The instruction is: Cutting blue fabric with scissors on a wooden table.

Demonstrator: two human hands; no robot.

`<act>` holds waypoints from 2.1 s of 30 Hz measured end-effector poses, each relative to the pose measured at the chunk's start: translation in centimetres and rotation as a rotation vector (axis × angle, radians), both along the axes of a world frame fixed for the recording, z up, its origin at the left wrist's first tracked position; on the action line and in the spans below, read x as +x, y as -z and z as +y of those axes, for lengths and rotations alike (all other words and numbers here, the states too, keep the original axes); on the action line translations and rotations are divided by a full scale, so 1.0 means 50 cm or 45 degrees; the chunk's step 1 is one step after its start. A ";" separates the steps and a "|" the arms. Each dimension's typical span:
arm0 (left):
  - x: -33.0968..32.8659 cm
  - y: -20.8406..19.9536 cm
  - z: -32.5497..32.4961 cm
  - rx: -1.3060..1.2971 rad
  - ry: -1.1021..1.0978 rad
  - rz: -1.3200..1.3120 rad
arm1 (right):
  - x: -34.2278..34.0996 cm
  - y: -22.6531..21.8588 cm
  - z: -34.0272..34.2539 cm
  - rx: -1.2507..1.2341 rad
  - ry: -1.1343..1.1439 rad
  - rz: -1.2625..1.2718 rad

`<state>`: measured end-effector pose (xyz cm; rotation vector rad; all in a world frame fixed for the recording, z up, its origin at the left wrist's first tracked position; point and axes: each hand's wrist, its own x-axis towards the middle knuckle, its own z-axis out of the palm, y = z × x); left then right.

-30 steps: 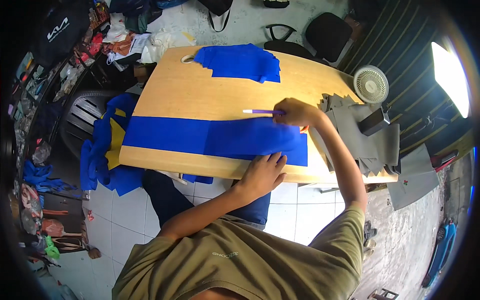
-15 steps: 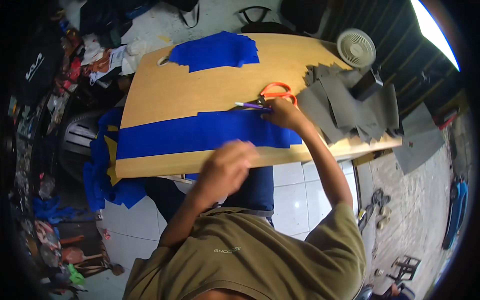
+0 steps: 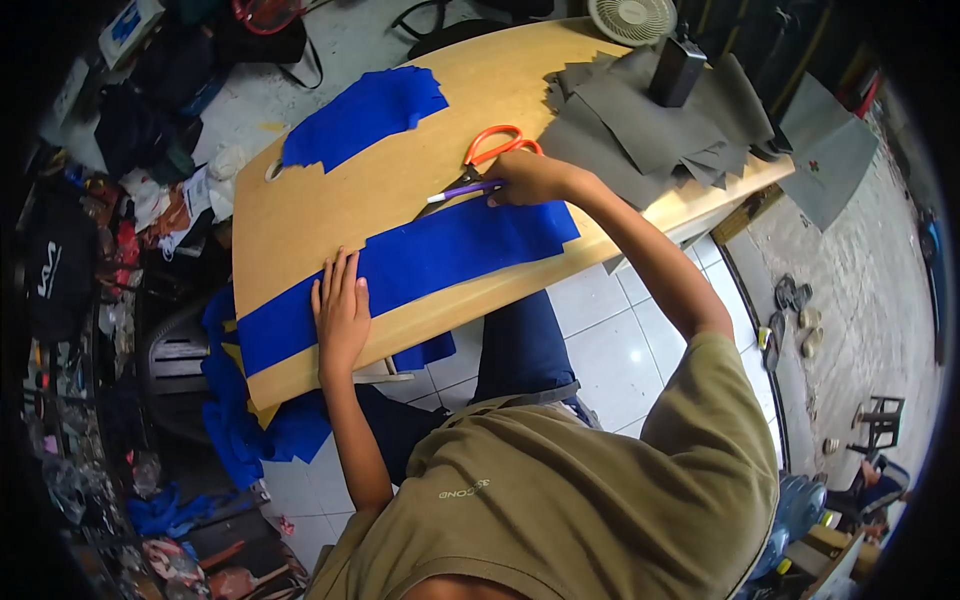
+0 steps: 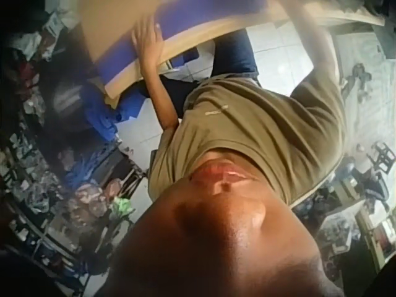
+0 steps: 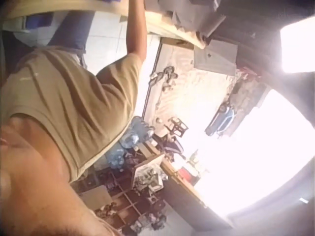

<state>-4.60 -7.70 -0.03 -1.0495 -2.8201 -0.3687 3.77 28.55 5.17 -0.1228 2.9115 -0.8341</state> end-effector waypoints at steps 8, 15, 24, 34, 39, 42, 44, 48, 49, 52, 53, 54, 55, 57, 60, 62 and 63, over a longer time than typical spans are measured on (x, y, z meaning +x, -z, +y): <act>-0.005 -0.006 -0.019 -0.017 0.028 -0.034 | -0.010 -0.002 0.029 0.108 -0.013 -0.082; -0.001 -0.003 -0.022 -0.005 0.018 -0.017 | -0.001 0.013 0.016 -0.002 0.102 -0.024; -0.010 0.007 -0.018 0.006 0.015 0.042 | -0.009 0.002 0.014 0.020 0.247 -0.115; -0.014 0.012 -0.023 0.012 0.028 0.041 | -0.030 -0.021 0.000 0.163 0.185 -0.173; -0.008 0.008 -0.018 0.022 0.013 0.009 | -0.030 -0.005 0.005 0.102 0.189 -0.108; -0.009 0.009 -0.024 0.023 0.025 0.012 | -0.017 -0.004 -0.016 0.019 0.244 -0.039; -0.008 0.004 -0.021 0.024 0.037 0.011 | -0.013 0.000 -0.016 0.041 0.267 -0.037; -0.009 0.000 -0.024 0.010 0.029 0.013 | -0.009 0.003 -0.017 0.101 0.310 0.008; -0.014 -0.002 -0.023 0.015 0.037 0.022 | -0.007 0.002 -0.015 0.092 0.323 0.018; -0.013 0.007 -0.016 0.022 0.057 0.008 | 0.005 0.005 -0.006 0.046 0.339 0.037; -0.014 0.007 -0.009 0.016 0.083 0.026 | 0.012 0.010 0.001 0.035 0.332 0.036; -0.016 0.007 -0.001 0.022 0.084 0.013 | 0.019 0.014 0.010 0.023 0.328 0.036; -0.012 0.004 -0.008 0.023 0.061 0.001 | 0.020 0.013 0.005 0.010 0.333 0.054; -0.009 -0.005 -0.023 0.013 0.073 0.042 | 0.024 0.012 -0.007 -0.131 0.310 0.263; -0.006 -0.007 -0.036 0.037 0.046 0.025 | 0.055 0.012 -0.032 -0.293 0.428 0.580; -0.007 -0.006 -0.040 0.015 0.037 0.022 | 0.091 0.033 -0.077 -0.195 0.534 0.830; -0.012 0.012 0.011 0.020 0.121 -0.025 | 0.142 0.043 -0.090 -0.160 0.672 0.648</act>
